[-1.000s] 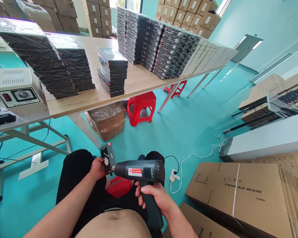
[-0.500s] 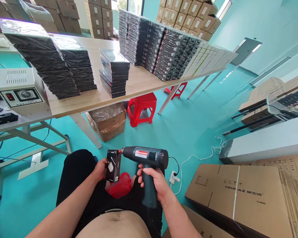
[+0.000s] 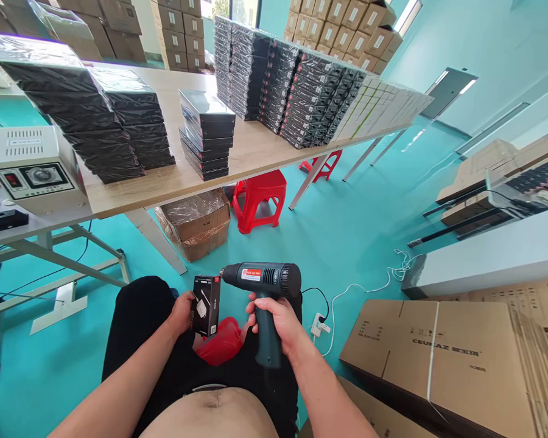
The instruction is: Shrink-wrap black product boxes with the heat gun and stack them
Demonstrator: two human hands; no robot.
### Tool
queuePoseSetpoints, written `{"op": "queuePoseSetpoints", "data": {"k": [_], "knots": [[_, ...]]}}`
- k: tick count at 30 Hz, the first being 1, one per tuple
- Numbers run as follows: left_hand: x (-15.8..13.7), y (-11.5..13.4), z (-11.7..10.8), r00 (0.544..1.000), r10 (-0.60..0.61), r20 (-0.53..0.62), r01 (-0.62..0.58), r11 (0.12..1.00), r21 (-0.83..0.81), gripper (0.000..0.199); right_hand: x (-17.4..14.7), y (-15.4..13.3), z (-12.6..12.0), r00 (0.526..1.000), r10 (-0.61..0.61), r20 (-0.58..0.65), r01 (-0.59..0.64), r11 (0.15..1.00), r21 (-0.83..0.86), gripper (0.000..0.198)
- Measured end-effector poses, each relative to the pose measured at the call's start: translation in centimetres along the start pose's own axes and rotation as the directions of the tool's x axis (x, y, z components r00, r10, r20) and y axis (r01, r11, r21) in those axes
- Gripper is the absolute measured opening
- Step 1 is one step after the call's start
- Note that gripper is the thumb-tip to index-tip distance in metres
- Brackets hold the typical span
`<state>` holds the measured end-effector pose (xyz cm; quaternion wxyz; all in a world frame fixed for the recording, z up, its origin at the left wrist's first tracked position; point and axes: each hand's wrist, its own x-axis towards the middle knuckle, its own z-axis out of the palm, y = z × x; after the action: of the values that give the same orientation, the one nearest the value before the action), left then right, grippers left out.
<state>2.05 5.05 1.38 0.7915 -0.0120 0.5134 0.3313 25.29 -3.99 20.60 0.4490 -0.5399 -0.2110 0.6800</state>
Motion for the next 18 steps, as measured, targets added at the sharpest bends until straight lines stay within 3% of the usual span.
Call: {"op": "queuePoseSetpoints", "data": {"k": [4,9,15,18], "knots": [[-0.3,0.2,0.1,0.989,0.126,-0.08,-0.123,0.991,0.052,0.005,-1.0,-0.3,-1.2,0.986,0.112,0.121,-0.09,0.981,-0.175,0.027],[0.1,0.3,0.2,0.968,0.246,-0.056,-0.248,0.968,-0.03,0.017,-3.3,0.0,-2.1,0.904,0.337,0.265,-0.195,0.873,-0.446,0.028],[-0.9,0.7,0.9,0.965,0.261,0.014,-0.259,0.962,-0.085,0.039,-3.3,0.4,-1.7,0.969,0.193,0.151,-0.137,0.937,-0.321,0.031],[-1.1,0.9,0.9,0.965,0.26,-0.012,-0.26,0.96,-0.1,0.042,-3.4,0.7,-1.9,0.958,0.227,0.176,-0.162,0.933,-0.321,0.03]]}}
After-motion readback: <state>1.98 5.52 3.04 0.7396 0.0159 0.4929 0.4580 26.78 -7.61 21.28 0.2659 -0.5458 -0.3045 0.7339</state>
